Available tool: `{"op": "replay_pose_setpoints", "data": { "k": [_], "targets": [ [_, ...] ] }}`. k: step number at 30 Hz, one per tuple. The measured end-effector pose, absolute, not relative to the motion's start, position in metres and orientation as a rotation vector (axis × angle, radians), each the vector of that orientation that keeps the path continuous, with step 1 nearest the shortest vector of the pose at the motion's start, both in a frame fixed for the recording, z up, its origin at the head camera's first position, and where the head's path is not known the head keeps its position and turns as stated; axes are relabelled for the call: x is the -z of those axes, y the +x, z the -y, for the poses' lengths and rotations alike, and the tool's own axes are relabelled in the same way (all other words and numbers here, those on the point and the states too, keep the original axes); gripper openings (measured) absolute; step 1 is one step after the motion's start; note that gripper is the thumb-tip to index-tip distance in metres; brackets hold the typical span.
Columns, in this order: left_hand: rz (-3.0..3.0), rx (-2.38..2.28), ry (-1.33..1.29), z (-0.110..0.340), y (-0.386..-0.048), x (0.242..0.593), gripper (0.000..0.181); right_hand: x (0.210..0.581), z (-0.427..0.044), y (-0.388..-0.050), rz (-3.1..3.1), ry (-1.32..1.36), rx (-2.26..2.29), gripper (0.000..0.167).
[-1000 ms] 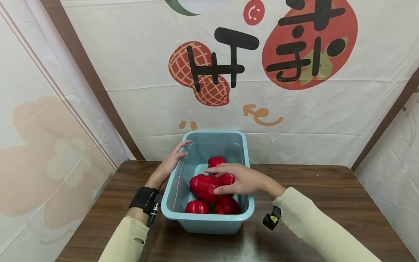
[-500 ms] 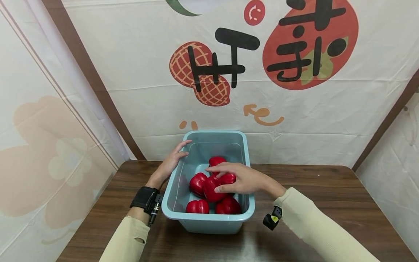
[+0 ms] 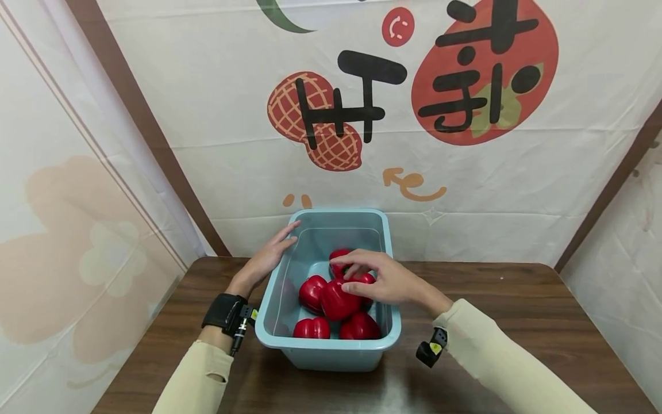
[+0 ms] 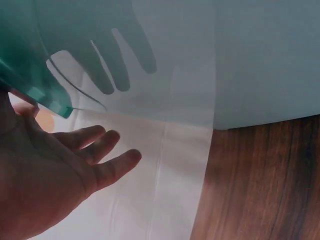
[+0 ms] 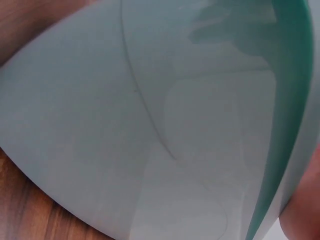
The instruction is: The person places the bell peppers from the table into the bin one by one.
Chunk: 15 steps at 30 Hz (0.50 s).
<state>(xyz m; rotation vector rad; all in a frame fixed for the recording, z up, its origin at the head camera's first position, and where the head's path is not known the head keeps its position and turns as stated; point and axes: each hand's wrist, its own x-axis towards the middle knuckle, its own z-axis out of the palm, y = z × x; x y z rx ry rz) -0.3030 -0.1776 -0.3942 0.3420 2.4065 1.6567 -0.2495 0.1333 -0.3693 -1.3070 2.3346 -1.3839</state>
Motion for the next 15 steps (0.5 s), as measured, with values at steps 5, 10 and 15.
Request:
{"op": "replay_pose_setpoints", "data": {
  "k": [5, 10, 15],
  "targets": [
    [-2.465, -1.706, 0.37, 0.183, -0.305, 0.393, 0.058, 0.369, -0.138, -0.249, -2.356, -1.347, 1.489, 0.05],
    [-2.67, -1.595, 0.299, 0.2, -0.293, 0.388, 0.06, 0.368, -0.158, -0.249, -2.493, -1.357, 1.516, 0.046],
    [-3.008, -1.274, 0.326, 0.23, -0.274, 0.392, 0.057, 0.367, -0.19, -0.245, -2.788, -1.33, 1.407, 0.049]
  ]
}}
